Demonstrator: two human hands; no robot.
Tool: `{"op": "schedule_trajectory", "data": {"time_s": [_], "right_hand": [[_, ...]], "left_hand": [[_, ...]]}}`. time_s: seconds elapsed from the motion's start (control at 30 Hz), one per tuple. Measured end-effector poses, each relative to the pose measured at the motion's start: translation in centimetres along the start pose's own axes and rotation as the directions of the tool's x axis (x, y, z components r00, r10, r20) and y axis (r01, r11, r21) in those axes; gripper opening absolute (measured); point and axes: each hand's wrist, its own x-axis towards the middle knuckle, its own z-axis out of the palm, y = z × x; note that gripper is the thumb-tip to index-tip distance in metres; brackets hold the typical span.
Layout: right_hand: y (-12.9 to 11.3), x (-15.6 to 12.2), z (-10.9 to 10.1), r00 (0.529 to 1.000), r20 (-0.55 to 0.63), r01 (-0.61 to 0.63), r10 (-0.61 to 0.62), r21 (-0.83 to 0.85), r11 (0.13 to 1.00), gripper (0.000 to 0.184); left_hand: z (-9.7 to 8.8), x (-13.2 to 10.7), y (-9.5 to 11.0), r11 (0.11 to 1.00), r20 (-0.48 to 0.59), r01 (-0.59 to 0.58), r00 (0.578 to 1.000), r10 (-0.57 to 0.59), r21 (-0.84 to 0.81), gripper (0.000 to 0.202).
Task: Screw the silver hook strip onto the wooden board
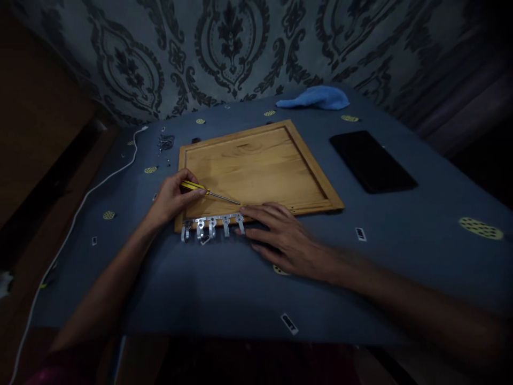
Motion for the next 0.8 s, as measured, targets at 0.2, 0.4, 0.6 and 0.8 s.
{"op": "schedule_trajectory", "data": {"time_s": [0.2,0.4,0.6,0.8], "right_hand": [[0.4,-0.1,0.4,0.996,-0.070,0.057,-0.059,-0.030,0.998,0.025],[0.7,-0.2,0.5,0.991,-0.119,0.056,-0.059,-0.028,0.998,0.025],[0.7,-0.1,0.5,0.988,-0.145,0.052,-0.057,-0.036,0.998,0.027],[0.5,-0.2,0.6,0.987,-0.162,0.016,-0.016,0.003,1.000,0.030]], "left_hand": [[0.0,-0.2,-0.5,0.984,0.065,-0.084,0.995,0.075,0.155,0.034],[0.1,-0.8,0.4,0.936,0.097,-0.226,0.973,0.207,0.269,0.027],[0.7,-3.3,4.1,0.856,0.310,-0.422,0.891,0.331,0.300,0.046],[1.5,-4.5,4.8,0.825,0.464,-0.447,0.846,0.264,0.346,0.056]]}}
